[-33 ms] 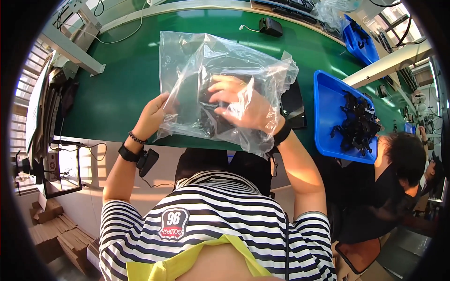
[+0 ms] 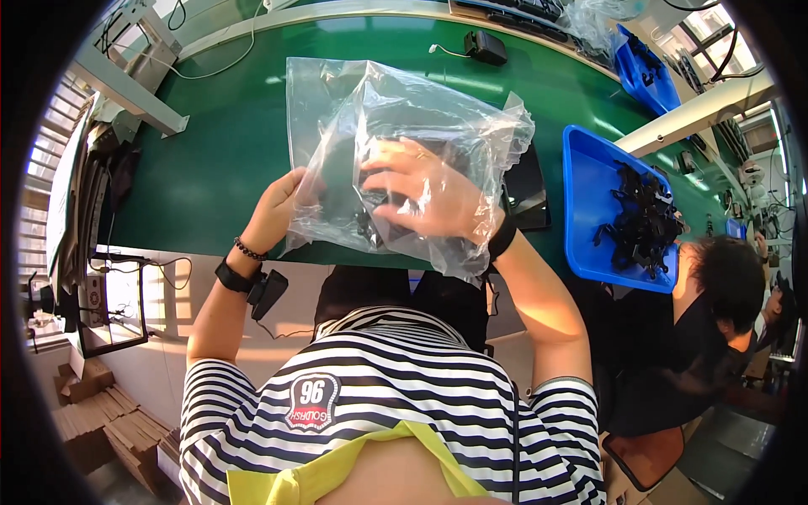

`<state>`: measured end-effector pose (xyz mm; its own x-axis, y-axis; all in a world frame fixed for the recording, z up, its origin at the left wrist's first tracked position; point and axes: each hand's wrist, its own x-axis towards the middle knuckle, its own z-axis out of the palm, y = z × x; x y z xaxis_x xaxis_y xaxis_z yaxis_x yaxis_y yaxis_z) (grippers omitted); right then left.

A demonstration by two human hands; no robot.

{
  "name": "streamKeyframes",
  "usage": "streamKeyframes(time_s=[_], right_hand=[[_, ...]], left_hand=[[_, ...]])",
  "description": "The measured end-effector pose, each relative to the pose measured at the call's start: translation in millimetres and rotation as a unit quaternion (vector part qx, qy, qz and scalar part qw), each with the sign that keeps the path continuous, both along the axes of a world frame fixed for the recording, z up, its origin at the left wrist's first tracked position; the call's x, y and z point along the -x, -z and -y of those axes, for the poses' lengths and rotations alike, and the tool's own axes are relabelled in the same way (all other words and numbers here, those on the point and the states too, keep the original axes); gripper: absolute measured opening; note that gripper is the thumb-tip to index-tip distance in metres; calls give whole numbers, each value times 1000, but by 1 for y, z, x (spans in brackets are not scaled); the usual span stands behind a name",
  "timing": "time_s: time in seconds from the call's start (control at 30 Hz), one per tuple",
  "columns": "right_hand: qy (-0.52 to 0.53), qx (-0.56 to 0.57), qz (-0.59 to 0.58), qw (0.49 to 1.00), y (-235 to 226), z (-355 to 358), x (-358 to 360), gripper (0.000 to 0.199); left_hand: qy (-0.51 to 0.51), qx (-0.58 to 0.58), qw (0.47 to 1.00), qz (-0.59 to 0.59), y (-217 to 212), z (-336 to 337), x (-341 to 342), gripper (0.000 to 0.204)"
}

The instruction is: The person picks up a black component, inserts a wire into it, and presses a small part into the side before placing it on a tray. They then move a plastic bag of parts and lift the tray of assembled components onto a shelf before starting on another component.

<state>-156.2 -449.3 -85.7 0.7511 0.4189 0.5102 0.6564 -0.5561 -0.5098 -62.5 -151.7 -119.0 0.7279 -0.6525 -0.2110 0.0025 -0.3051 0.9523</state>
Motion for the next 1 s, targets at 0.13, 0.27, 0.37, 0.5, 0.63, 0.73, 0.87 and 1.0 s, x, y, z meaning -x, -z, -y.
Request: streamKeyframes(time_s=[0.13,0.27,0.37,0.5,0.63,0.73,0.87,1.0], right_hand=[[-48,66,13,997,10,-23,-7,31],[-62,96,-6,993,21,-12,-12,33],[-74,103,-19,992,24,-5,-11,31],[-98,73,-35,992,28,9,-11,26],[-111,35,-41,992,29,27,-18,22],[-95,24,-48,994,29,39,-18,22],[-83,15,-67,994,26,46,-18,24],[-73,5,-79,994,20,43,-11,28]], left_hand=[[-39,79,996,-24,0,14,12,24],[-63,56,996,36,-6,17,13,22],[-105,0,989,107,-10,8,6,22],[-112,-56,979,161,-12,-10,-1,18],[-115,-99,967,207,-11,-7,11,17],[-90,-172,927,320,-18,-2,26,21],[-65,-169,913,365,-12,-8,36,20],[-123,-162,938,280,-27,-5,35,32]])
